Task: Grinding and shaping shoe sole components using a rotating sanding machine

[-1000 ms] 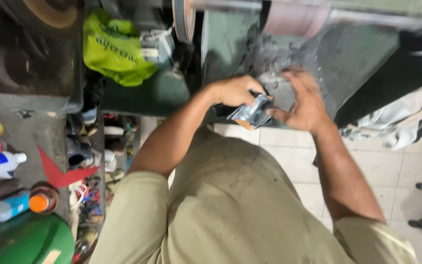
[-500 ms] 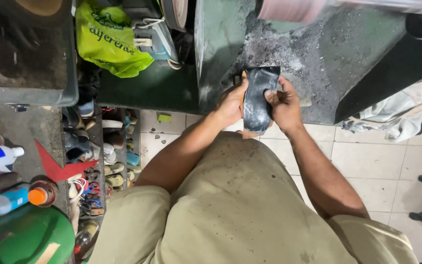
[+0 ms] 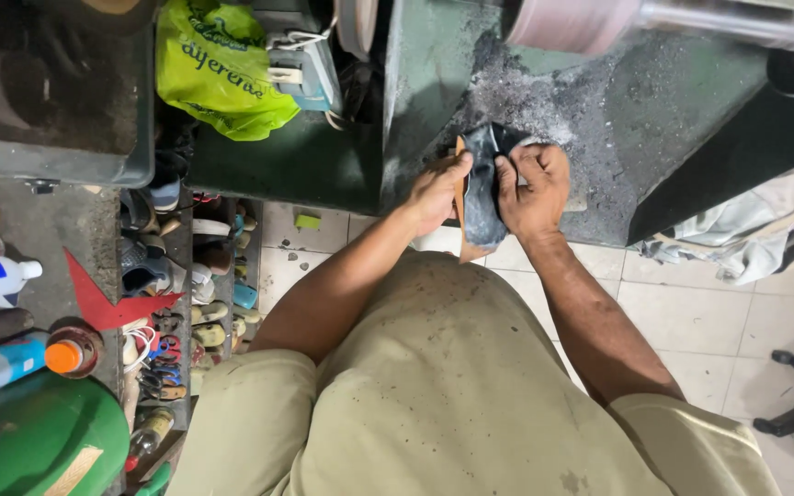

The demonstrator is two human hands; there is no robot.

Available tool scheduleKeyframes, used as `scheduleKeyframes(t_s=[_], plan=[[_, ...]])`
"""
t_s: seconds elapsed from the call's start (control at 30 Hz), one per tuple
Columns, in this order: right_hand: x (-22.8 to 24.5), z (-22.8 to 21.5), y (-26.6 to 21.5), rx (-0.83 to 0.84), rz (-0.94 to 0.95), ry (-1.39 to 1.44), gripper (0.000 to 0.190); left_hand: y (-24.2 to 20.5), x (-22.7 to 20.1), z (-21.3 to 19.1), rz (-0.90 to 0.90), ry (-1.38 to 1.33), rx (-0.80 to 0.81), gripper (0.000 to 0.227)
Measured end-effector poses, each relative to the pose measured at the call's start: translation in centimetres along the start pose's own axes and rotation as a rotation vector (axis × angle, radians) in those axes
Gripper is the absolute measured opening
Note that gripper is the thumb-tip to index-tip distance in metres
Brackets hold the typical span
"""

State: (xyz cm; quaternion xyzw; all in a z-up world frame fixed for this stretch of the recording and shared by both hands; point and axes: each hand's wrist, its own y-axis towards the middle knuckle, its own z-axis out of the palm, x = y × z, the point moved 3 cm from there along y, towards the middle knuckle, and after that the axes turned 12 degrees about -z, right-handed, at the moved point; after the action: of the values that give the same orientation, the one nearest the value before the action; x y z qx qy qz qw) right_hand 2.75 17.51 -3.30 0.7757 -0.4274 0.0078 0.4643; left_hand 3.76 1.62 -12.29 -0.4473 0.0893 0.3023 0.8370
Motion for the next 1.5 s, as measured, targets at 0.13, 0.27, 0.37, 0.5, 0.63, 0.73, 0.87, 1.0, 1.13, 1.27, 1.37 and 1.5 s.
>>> scheduleKeyframes(t_s=[0.13, 0.27, 0.37, 0.5, 0.63, 0.73, 0.87, 1.0, 1.13, 1.27, 1.37, 1.5], plan=[[-0.1, 0.2, 2.2, 0.065, -0.077, 0.007, 0.010, 0.9, 1.2, -1.4, -0.062, -0.093, -0.011, 0.048], [1.7, -0.6, 6.6, 0.245, 0.128, 0.036, 0.017, 1.0, 2.6, -2.0, -0.121, -0.257, -0.029, 0.039], [-3.3, 3.1, 3.9, 0.065, 0.740, 0.862, 0.004, 5.4, 5.6, -4.2, -0.150, -0.311, -0.058, 0.035], [6.2, -0.6, 8.3, -0.003, 0.917, 0.855, 0.008, 3.2, 3.0, -2.4, -0.133, -0.304, -0.024, 0.036], [5.1, -0.7, 2.5, 0.332, 0.869, 0.651, 0.022, 9.2, 5.7, -5.5, -0.106, -0.395, 0.030, 0.029], [4.1, -0.4, -0.7, 0.335, 1.027, 0.717, 0.030, 9.0, 5.5, -6.1, -0.071, -0.386, 0.030, 0.030], [4.5, -1.8, -1.2, 0.391, 1.052, 0.734, 0.031, 6.7, 3.6, -4.6, -0.075, -0.356, 0.016, 0.034], [5.1, -3.2, -1.3, 0.428, 1.051, 0.732, 0.033, -0.3, -0.6, -0.8, -0.069, -0.350, -0.011, 0.040], [5.7, -4.0, -0.9, 0.441, 1.058, 0.709, 0.038, -5.1, -3.2, 2.4, 0.089, -0.477, 0.123, 0.049], [6.4, -6.5, 1.1, 0.665, 0.871, 0.048, 0.066, -2.4, -1.9, 1.5, 0.431, -0.026, -0.236, 0.027], [3.0, -4.8, -2.9, 0.346, 0.907, 0.492, 0.071, -3.2, -3.4, 3.0, 0.511, -0.047, -0.209, 0.029], [5.3, -3.1, 0.3, 0.030, 1.166, 1.000, 0.039, -4.8, -7.2, 5.5, 0.536, -0.106, -0.200, 0.029]])
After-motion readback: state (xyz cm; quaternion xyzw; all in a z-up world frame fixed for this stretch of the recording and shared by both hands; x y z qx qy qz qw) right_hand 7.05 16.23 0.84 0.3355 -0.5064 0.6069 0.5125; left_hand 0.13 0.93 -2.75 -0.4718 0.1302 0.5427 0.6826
